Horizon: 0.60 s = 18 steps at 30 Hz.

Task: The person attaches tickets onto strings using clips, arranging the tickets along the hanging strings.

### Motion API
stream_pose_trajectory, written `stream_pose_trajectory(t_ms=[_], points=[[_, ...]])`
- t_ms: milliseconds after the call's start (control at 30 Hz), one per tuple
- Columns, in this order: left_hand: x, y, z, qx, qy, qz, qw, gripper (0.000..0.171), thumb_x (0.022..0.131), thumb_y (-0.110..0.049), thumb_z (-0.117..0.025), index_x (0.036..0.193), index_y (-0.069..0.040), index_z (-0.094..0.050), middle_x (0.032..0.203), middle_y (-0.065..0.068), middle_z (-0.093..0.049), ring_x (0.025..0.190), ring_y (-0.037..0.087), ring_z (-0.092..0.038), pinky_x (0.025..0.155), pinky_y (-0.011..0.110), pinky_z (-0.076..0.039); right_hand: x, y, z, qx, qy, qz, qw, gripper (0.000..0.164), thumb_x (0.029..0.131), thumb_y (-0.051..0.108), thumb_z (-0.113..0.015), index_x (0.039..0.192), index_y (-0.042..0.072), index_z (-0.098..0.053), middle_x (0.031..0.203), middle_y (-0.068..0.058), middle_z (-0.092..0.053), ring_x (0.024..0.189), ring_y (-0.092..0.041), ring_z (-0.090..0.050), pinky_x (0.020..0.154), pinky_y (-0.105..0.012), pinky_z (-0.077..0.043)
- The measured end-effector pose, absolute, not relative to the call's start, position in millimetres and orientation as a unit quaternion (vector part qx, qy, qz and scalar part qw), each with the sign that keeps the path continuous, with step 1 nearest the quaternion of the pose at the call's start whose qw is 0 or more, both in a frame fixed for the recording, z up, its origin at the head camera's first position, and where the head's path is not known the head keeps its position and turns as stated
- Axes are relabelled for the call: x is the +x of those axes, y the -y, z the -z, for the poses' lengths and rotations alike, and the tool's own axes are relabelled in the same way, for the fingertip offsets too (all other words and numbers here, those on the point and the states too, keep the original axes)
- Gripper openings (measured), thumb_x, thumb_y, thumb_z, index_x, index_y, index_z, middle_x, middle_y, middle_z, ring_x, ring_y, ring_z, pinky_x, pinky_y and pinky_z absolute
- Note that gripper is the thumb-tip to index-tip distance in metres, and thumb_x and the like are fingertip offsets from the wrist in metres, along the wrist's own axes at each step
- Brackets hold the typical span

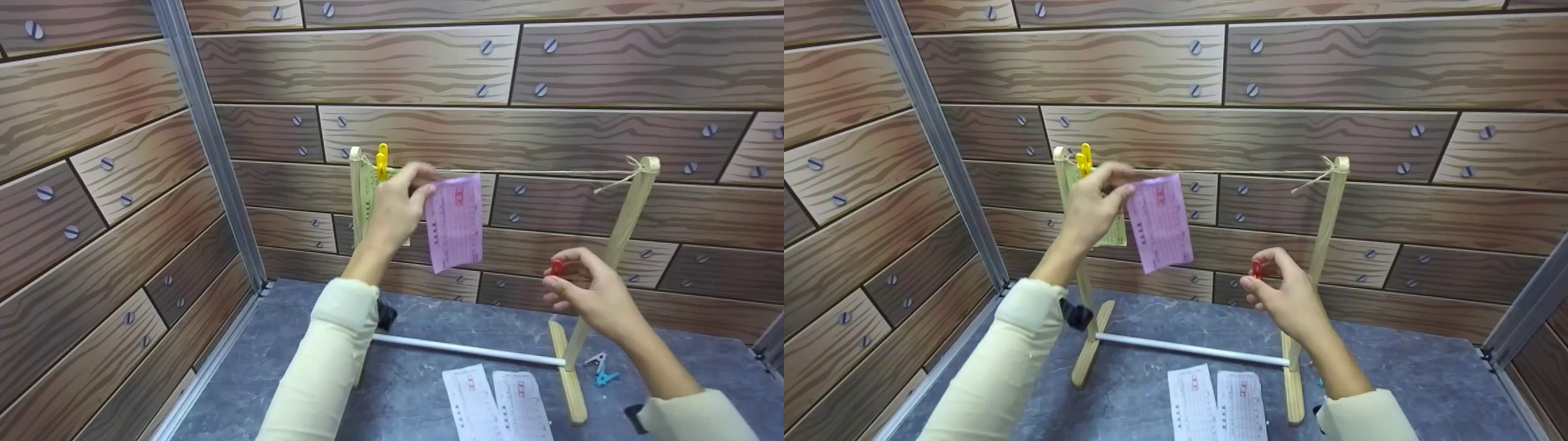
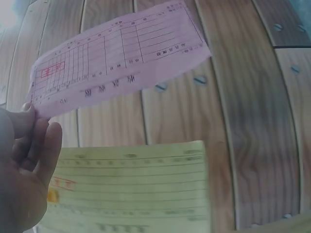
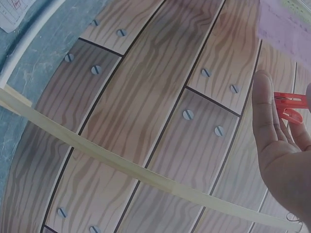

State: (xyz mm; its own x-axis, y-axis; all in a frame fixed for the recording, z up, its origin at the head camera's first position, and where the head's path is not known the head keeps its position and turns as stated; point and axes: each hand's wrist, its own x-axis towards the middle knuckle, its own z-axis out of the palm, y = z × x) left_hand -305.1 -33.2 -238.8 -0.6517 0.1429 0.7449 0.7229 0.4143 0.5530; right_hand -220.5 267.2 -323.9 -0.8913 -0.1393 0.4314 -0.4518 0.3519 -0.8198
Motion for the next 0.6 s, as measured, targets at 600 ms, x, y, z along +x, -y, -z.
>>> stream_pose_trajectory(t_ms=[600], points=[[-321.6, 37.9, 213.3, -0.155, 0.836, 0.455, 0.266, 0.005, 0.084, -0.013, -0.071, 0.089, -0.012, -0.071, 0.083, -0.003, -0.069, 0.070, 0.007, -0.060, 0.064, 0.022, -0.046, -223.2, -259.5, 307.2, 0.201, 0.809, -0.532, 0.149, 0.033, 0.091, 0.009, -0.063, 0.115, -0.004, -0.045, 0.102, -0.025, -0.058, 0.073, -0.029, -0.067, 0.059, -0.037, -0.055]])
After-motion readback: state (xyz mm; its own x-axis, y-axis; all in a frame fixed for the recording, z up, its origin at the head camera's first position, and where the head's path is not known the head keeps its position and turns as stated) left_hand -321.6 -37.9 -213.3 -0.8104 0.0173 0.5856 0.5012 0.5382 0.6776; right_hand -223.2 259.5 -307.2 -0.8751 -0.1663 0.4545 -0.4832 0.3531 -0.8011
